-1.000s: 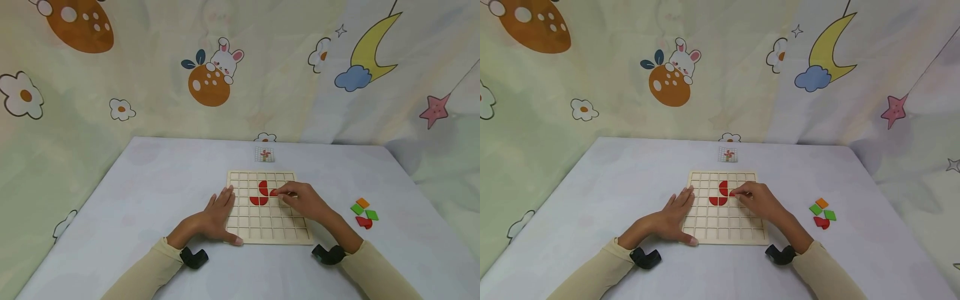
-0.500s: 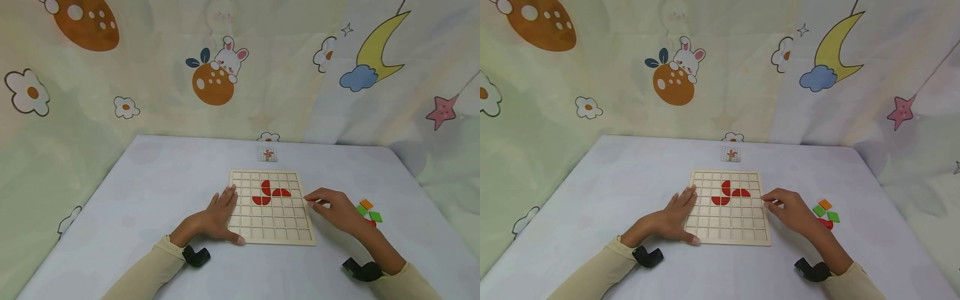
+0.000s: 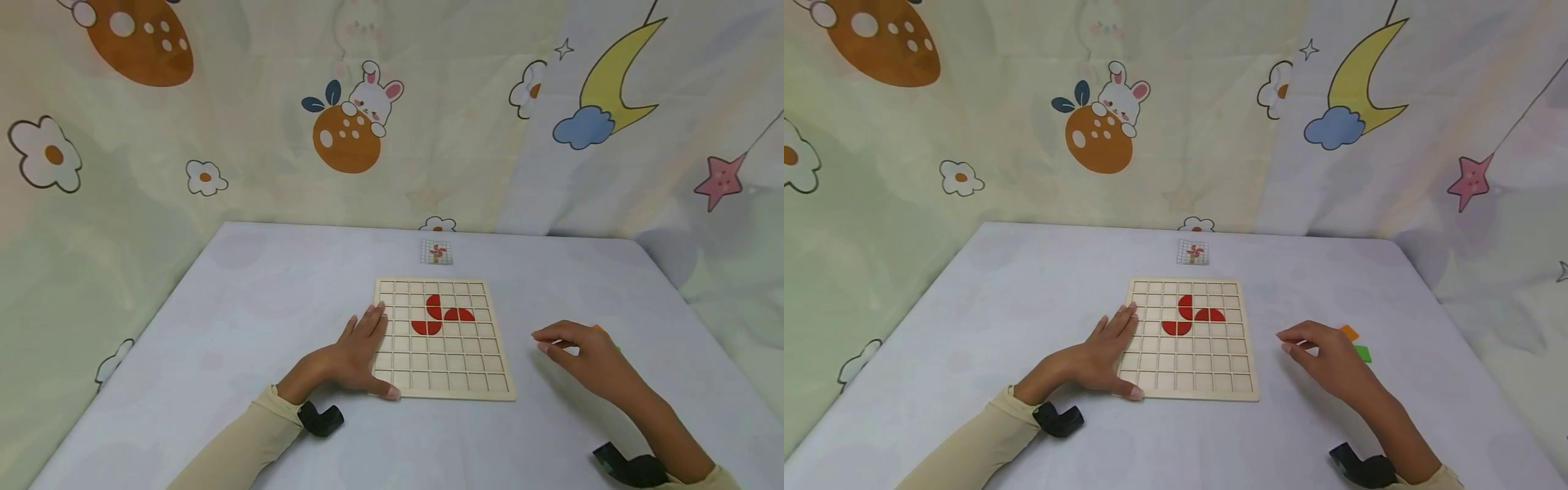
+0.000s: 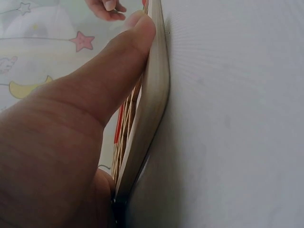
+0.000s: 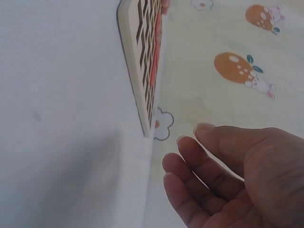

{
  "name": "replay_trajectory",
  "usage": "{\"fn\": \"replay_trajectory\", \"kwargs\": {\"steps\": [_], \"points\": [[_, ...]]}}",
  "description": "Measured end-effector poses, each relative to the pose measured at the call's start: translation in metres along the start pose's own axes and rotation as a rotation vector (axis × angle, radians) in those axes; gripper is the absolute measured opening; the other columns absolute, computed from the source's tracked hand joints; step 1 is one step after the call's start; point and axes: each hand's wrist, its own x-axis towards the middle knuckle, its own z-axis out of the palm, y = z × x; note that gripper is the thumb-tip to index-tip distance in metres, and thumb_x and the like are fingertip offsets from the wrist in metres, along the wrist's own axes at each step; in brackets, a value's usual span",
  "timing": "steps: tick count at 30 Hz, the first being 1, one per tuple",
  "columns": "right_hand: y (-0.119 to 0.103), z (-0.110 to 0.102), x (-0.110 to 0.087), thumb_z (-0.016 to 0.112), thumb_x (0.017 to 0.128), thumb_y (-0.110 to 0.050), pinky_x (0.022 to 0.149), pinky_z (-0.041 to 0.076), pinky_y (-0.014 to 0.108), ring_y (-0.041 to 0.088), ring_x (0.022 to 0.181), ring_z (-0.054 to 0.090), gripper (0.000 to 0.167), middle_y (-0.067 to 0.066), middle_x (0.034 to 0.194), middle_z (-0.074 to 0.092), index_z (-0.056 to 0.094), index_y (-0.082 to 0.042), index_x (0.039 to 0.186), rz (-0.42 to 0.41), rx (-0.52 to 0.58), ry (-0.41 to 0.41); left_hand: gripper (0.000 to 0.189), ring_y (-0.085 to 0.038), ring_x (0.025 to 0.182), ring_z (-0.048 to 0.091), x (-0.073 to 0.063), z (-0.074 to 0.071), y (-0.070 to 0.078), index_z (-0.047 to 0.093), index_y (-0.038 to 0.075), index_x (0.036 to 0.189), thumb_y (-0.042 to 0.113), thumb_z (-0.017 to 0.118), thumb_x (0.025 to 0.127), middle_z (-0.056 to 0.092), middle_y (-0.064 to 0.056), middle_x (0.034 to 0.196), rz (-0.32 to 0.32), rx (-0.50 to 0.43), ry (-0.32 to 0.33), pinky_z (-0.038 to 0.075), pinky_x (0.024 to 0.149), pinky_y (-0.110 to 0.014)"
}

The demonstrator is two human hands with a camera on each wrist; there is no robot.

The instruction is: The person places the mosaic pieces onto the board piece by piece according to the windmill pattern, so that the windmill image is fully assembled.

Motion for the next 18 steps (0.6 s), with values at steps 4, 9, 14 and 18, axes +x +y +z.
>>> {"fn": "replay_trajectory", "kwargs": {"steps": [4,9,14,18], "points": [[0.006,-0.006,-0.010,0.077,0.080,0.002,0.063,0.052,0.023,0.002,0.082,0.062,0.028,-0.004,0.098,0.069,0.073,-0.010,0.104,0.044,-0.020,0.008,0.134,-0.024,0.146,-0.013,-0.001,0.000,0.001,0.000,0.003,0.155,0.072,0.072,0.066,-0.010,-0.010,0.162,0.000,-0.006,0.008,-0.003,0.113,-0.052],[0.024,-0.020,-0.023,0.076,0.081,0.001,0.057,0.049,0.021,0.000,0.076,0.060,0.026,0.003,0.100,0.066,0.073,-0.007,0.105,0.121,-0.071,0.011,0.134,-0.024,0.146,-0.014,0.000,0.000,0.001,0.000,0.002,0.155,0.071,0.073,0.066,-0.010,-0.010,0.162,-0.001,-0.013,0.013,-0.003,0.113,-0.052],[0.042,-0.034,-0.035,0.077,0.080,-0.001,0.054,0.048,0.021,-0.007,0.077,0.056,0.022,0.011,0.100,0.066,0.073,-0.006,0.102,0.202,-0.090,-0.004,0.134,-0.024,0.146,-0.014,-0.001,0.001,0.001,-0.001,0.002,0.155,0.071,0.073,0.067,-0.011,-0.010,0.162,0.001,-0.011,0.013,-0.003,0.113,-0.052],[0.049,-0.037,-0.041,0.079,0.081,-0.009,0.061,0.049,0.023,-0.004,0.081,0.054,0.021,0.007,0.097,0.068,0.073,-0.007,0.102,0.283,-0.154,-0.078,0.134,-0.025,0.146,-0.014,-0.002,-0.001,0.001,-0.001,0.002,0.155,0.071,0.073,0.067,-0.011,-0.011,0.162,0.003,-0.013,0.009,-0.003,0.113,-0.052]]}}
